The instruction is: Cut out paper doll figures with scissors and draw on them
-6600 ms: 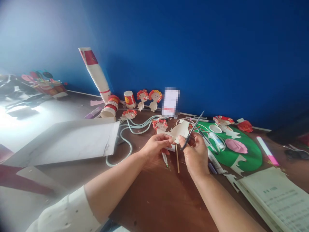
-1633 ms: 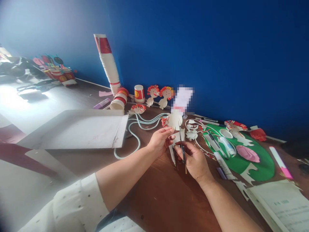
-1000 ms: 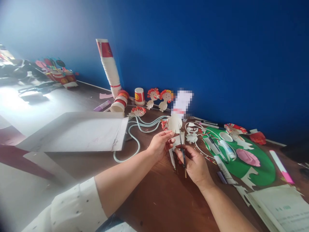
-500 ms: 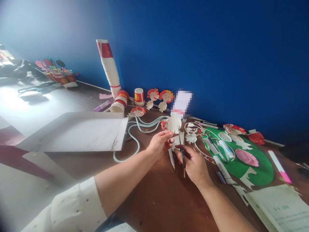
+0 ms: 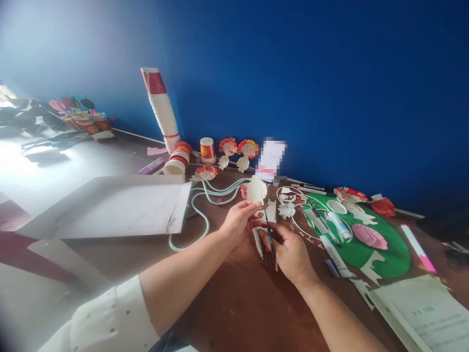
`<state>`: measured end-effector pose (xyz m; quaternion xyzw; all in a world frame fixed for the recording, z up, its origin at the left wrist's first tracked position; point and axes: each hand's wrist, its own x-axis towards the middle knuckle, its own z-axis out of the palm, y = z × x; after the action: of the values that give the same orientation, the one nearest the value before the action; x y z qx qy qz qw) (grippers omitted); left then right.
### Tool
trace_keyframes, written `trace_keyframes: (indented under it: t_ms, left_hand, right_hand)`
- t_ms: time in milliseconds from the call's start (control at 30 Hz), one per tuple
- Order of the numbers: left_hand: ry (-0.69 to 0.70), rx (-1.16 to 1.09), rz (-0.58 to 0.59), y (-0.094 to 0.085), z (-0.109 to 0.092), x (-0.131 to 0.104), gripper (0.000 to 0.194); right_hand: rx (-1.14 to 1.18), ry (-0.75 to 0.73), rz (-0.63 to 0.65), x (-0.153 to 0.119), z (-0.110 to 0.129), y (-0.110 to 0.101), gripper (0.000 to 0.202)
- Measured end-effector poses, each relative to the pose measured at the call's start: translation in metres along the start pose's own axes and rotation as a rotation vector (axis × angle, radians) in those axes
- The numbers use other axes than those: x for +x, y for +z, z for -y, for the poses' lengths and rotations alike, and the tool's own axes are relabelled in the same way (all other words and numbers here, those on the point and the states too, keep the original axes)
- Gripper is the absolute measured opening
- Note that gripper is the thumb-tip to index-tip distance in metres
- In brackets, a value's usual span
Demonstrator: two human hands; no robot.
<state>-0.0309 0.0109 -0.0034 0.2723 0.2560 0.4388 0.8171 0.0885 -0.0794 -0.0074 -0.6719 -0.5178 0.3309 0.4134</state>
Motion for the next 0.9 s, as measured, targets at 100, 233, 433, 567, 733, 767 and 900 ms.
trace_keyframes:
  t_ms: [100, 233, 433, 567, 733, 767, 900]
  left_hand:
    - [0.008, 0.043, -0.059, -0.0003, -0.0001, -0.0004, 0.033]
    - [-0.003, 0.064, -0.050, 0.0008, -0.0013, -0.0025, 0.035]
    - [-0.012, 0.116, -0.046, 0.0017, -0.0017, -0.0036, 0.030]
    - [-0.022, 0.115, -0.044, 0.0009, -0.0006, -0.0020, 0.027]
    - [-0.024, 0.108, -0.054, 0.0012, -0.0010, -0.0028, 0.023]
    - [-0.025, 0.109, -0.056, 0.0015, -0.0014, -0.0033, 0.023]
    - [-0.035, 0.107, -0.058, 0.0021, -0.0023, -0.0040, 0.026]
  right_hand:
    - [0.010, 0.026, 0.023, -0.0009, -0.0002, 0.0001, 0.035]
    - [0.058, 0.048, 0.033, -0.0004, -0.0005, 0.0001, 0.036]
    - [0.084, 0.052, 0.041, 0.0000, 0.0010, -0.0019, 0.038]
    - [0.046, 0.016, 0.040, 0.0006, -0.0011, -0.0032, 0.037]
    - [0.012, -0.017, 0.039, 0.0013, -0.0014, -0.0031, 0.036]
    - [0.017, -0.018, 0.041, 0.0012, -0.0014, -0.0031, 0.037]
    - [0.011, -0.041, 0.035, 0.0009, -0.0023, -0.0038, 0.038]
